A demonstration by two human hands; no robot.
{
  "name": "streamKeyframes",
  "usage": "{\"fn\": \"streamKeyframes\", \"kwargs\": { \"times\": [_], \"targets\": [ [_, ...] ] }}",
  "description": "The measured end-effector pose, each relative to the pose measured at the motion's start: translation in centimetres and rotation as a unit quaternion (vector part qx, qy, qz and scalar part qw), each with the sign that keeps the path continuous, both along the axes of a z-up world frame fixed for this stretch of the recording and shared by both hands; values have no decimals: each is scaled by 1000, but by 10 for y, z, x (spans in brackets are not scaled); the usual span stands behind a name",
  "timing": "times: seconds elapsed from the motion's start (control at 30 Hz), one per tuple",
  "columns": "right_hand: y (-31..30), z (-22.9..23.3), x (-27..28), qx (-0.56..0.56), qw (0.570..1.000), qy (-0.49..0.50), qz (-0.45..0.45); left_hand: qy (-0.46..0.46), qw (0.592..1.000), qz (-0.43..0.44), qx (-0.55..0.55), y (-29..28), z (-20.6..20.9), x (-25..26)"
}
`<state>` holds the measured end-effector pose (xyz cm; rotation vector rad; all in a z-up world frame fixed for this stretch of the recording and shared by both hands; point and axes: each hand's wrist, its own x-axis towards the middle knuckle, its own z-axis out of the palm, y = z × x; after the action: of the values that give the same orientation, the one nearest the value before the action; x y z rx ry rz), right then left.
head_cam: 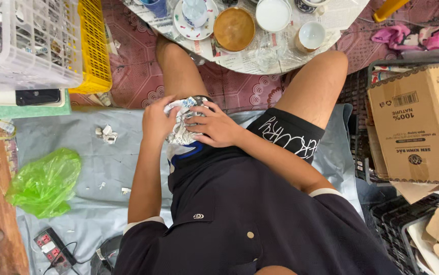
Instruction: The person sits on the floor and wraps various ceramic dishes, including bowls and cups, with newspaper. They fold the newspaper around each item and place the wrapped pieces on a nearby table.
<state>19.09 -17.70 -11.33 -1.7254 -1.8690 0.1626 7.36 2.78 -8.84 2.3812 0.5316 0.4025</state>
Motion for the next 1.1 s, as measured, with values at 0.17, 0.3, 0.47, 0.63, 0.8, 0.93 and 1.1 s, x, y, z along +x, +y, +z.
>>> {"fn": "streamKeyframes", "kwargs": {
  "times": [0.17,0.3,0.47,0.63,0.8,0.93,1.1],
  "targets": [
    [5,0,-3,34,995,85,-28,-50,998,-47,-10,3,-8,-1],
    [3,-9,-9,97,985,138,-42,36,998,5,-58,-2,-9,-2],
    [0,-23,-7,124,992,15,-11,32,999,26,-7,-6,-10,-1],
    [-10,-14,-3,66,993,87,37,66,996,59,9,-9,-10,0],
    [-13,-8,-7,87,996,0,-11,51,996,76,4,-13,-12,-2],
    [-6,-14,-4,73,996,-34,-43,64,994,87,7,-11,-10,3],
    [-9,-24,-10,75,995,-59,-38,-64,991,93,70,-18,-16,-5]
  ]
}}
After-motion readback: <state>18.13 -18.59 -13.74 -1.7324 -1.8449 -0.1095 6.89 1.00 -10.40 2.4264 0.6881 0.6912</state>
